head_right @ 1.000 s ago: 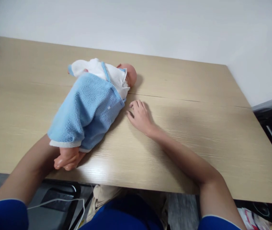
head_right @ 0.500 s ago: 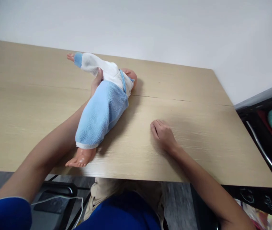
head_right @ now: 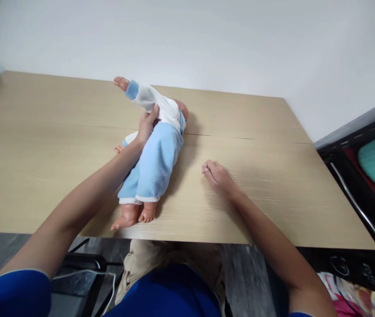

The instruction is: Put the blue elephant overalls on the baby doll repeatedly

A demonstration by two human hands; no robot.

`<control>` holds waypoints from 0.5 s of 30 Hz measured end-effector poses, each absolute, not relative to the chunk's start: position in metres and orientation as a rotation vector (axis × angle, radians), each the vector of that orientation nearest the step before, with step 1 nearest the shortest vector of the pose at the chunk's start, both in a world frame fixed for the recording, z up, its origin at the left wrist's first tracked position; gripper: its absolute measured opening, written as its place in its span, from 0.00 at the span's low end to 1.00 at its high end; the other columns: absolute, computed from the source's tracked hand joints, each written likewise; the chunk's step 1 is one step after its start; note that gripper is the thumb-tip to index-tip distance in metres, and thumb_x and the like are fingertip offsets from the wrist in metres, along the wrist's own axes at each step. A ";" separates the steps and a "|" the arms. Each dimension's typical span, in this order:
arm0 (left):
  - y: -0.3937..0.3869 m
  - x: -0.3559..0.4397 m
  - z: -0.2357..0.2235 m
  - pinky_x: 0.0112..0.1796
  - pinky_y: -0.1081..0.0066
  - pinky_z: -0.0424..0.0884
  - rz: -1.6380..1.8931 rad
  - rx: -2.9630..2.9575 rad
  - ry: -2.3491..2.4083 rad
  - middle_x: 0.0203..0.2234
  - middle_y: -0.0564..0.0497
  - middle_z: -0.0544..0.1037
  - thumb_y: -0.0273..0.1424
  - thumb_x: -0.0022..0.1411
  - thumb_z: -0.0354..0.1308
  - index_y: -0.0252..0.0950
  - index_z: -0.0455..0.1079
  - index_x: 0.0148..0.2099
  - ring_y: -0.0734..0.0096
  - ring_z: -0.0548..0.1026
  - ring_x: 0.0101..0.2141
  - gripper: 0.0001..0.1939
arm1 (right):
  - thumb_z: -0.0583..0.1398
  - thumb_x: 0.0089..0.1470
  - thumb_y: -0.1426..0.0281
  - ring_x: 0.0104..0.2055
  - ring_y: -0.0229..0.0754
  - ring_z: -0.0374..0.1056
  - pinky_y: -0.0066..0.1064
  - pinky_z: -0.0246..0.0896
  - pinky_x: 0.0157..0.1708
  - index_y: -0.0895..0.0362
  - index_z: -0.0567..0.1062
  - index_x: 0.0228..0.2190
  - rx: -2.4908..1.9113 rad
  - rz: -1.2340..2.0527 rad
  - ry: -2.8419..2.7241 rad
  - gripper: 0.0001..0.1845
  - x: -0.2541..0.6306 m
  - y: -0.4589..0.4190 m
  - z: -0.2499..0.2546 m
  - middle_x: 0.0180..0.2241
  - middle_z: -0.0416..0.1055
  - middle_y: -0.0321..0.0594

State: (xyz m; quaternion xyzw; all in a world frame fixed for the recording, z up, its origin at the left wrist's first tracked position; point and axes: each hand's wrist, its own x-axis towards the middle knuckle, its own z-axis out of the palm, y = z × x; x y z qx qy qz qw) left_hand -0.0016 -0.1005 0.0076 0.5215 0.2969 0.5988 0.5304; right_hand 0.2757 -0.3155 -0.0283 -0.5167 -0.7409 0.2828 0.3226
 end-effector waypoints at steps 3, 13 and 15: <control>-0.101 0.007 0.005 0.72 0.51 0.78 1.416 1.304 0.634 0.62 0.40 0.89 0.68 0.63 0.77 0.41 0.80 0.59 0.42 0.83 0.69 0.40 | 0.53 0.78 0.64 0.32 0.47 0.62 0.41 0.59 0.41 0.48 0.68 0.39 -1.374 0.758 -1.923 0.10 0.276 -0.316 -0.029 0.30 0.67 0.34; -0.111 0.039 0.000 0.79 0.46 0.66 1.285 1.799 0.821 0.73 0.33 0.80 0.61 0.78 0.64 0.38 0.74 0.72 0.42 0.75 0.76 0.37 | 0.54 0.83 0.49 0.28 0.43 0.65 0.38 0.61 0.36 0.48 0.65 0.51 -1.350 0.821 -1.769 0.16 0.277 -0.312 -0.039 0.26 0.66 0.25; -0.114 0.049 -0.001 0.80 0.46 0.64 1.255 1.932 0.813 0.74 0.33 0.79 0.58 0.80 0.63 0.38 0.72 0.74 0.43 0.74 0.77 0.36 | 0.55 0.82 0.46 0.27 0.43 0.65 0.37 0.61 0.35 0.47 0.64 0.51 -1.345 0.807 -1.657 0.19 0.276 -0.309 -0.043 0.26 0.66 0.25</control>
